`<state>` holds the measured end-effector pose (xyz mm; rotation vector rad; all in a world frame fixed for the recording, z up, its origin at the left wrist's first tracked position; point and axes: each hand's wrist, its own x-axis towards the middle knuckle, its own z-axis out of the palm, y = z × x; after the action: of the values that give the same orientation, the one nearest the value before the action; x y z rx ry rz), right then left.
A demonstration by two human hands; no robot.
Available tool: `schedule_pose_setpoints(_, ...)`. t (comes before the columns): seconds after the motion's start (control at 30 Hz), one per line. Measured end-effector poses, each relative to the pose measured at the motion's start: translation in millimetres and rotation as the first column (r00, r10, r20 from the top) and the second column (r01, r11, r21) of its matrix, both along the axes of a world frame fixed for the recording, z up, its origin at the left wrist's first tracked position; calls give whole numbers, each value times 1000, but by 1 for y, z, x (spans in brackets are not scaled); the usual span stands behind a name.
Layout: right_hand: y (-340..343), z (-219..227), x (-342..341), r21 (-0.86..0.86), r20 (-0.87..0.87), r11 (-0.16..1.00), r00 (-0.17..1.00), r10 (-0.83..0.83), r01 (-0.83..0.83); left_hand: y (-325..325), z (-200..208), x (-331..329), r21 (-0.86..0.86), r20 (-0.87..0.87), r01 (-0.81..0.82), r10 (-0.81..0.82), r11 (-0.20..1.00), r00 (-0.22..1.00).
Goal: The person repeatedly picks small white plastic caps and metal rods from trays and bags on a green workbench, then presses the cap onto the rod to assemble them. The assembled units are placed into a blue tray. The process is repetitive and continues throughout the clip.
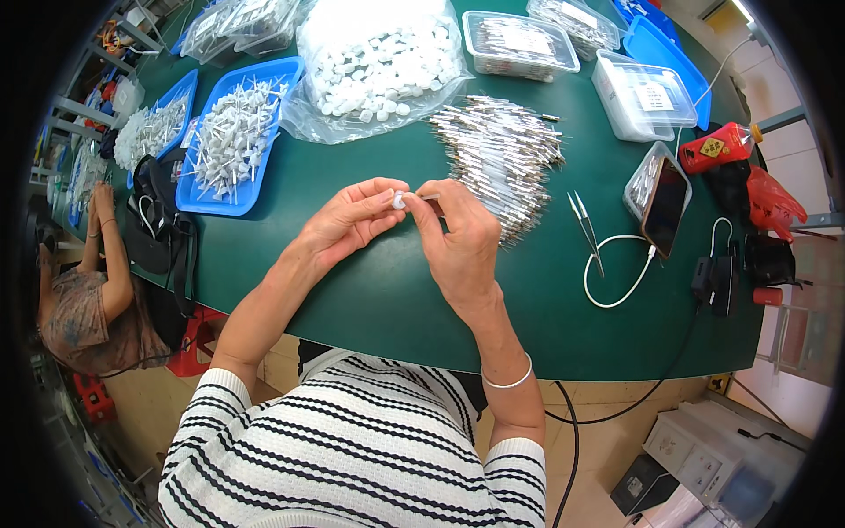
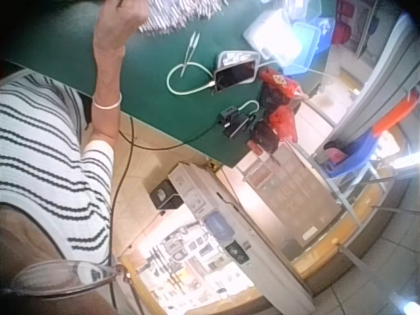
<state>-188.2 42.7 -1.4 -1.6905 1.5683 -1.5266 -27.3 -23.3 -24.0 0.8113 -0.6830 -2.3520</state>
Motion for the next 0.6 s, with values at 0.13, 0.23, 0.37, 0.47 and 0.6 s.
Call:
schedule_pose_setpoints(0.13,0,-1,0,-12,-43,1000,999,-9,8,0,-2,0,-4,11,-8,8,1000,1000)
schedule_pose_setpoints(0.23,0,-1,0,-12,-61,1000,998,-15,14,0,-2,0,-2,14,-8,8,1000,1000)
schedule_pose_setpoints(0.37,0,-1,1,-23,-57,1000,998,-9,7,0,-3,1,1,1,-8,8,1000,1000)
schedule_pose_setpoints(0.47,0,-1,1,-15,-44,1000,999,1,-2,0,-4,1,8,-2,-10,10,1000,1000)
schedule_pose_setpoints(0.6,-1,-3,1,-12,32,1000,999,16,-16,0,-2,0,14,11,-6,6,1000,1000)
